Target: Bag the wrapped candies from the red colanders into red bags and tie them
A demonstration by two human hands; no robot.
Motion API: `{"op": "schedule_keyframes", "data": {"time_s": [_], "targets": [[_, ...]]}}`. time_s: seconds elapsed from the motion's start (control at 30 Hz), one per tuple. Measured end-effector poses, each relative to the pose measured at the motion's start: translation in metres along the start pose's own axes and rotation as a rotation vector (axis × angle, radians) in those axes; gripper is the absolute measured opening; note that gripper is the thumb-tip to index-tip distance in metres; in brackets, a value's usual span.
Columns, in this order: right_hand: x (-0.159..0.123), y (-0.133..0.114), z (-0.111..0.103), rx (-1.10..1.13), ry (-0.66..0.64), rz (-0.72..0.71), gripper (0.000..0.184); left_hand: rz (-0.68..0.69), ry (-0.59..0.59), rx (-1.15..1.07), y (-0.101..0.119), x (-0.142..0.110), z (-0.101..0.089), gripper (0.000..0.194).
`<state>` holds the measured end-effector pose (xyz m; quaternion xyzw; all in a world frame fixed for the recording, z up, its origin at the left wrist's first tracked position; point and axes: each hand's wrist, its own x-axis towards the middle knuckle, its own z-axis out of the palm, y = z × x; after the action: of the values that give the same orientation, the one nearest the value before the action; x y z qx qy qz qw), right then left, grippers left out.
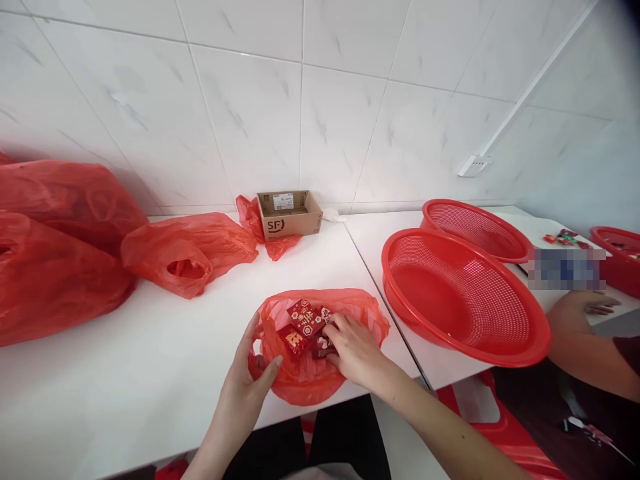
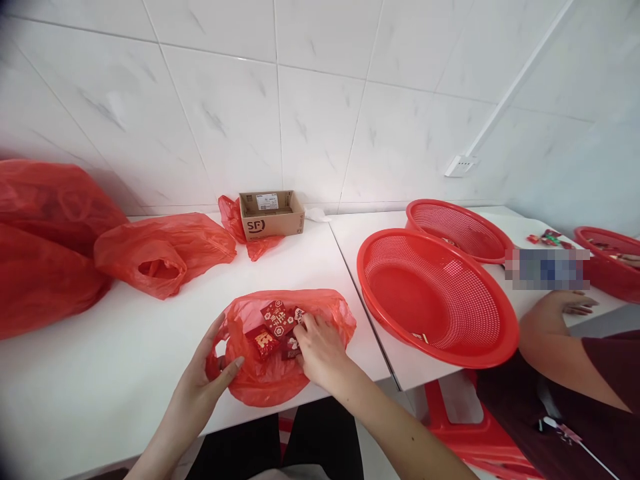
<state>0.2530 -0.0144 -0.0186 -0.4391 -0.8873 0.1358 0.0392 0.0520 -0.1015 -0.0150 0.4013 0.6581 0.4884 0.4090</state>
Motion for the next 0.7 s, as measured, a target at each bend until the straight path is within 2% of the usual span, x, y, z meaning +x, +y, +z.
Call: {"op": "schedule_keyframes", "data": {"time_s": [0.23, 0.33, 0.43, 0.5, 0.53, 0.6, 0.67, 0.7], "targets": [[-0.004, 0.006, -0.012, 0.335, 0.115, 0.058, 0.024, -0.008, -0.031, -0.043, -0.001, 0.000, 0.001, 0.080], [-0.010, -0.001, -0.018, 0.387, 0.076, 0.037, 0.026, -0.005, 0.006, -0.042, 0.001, -0.002, 0.004, 0.079], [-0.025, -0.009, -0.044, 0.646, -0.083, 0.006, 0.020, 0.001, 0.025, -0.047, 0.003, -0.003, 0.006, 0.077], [-0.039, -0.007, -0.075, 0.797, -0.104, -0.033, 0.015, -0.003, 0.021, -0.028, 0.003, -0.004, 0.006, 0.078], [-0.045, -0.001, -0.092, 0.819, -0.052, -0.039, 0.017, -0.006, 0.020, -0.012, 0.003, -0.005, 0.005, 0.077], [-0.055, 0.022, -0.122, 0.740, 0.151, 0.023, 0.022, -0.008, 0.024, 0.017, 0.004, -0.005, 0.004, 0.077], [-0.060, 0.059, -0.140, 0.515, 0.338, 0.208, 0.026, -0.013, 0.027, 0.027, 0.004, -0.006, 0.004, 0.078], [-0.061, 0.081, -0.143, 0.367, 0.358, 0.306, 0.028, -0.017, 0.022, 0.023, 0.004, -0.007, 0.004, 0.079]]}}
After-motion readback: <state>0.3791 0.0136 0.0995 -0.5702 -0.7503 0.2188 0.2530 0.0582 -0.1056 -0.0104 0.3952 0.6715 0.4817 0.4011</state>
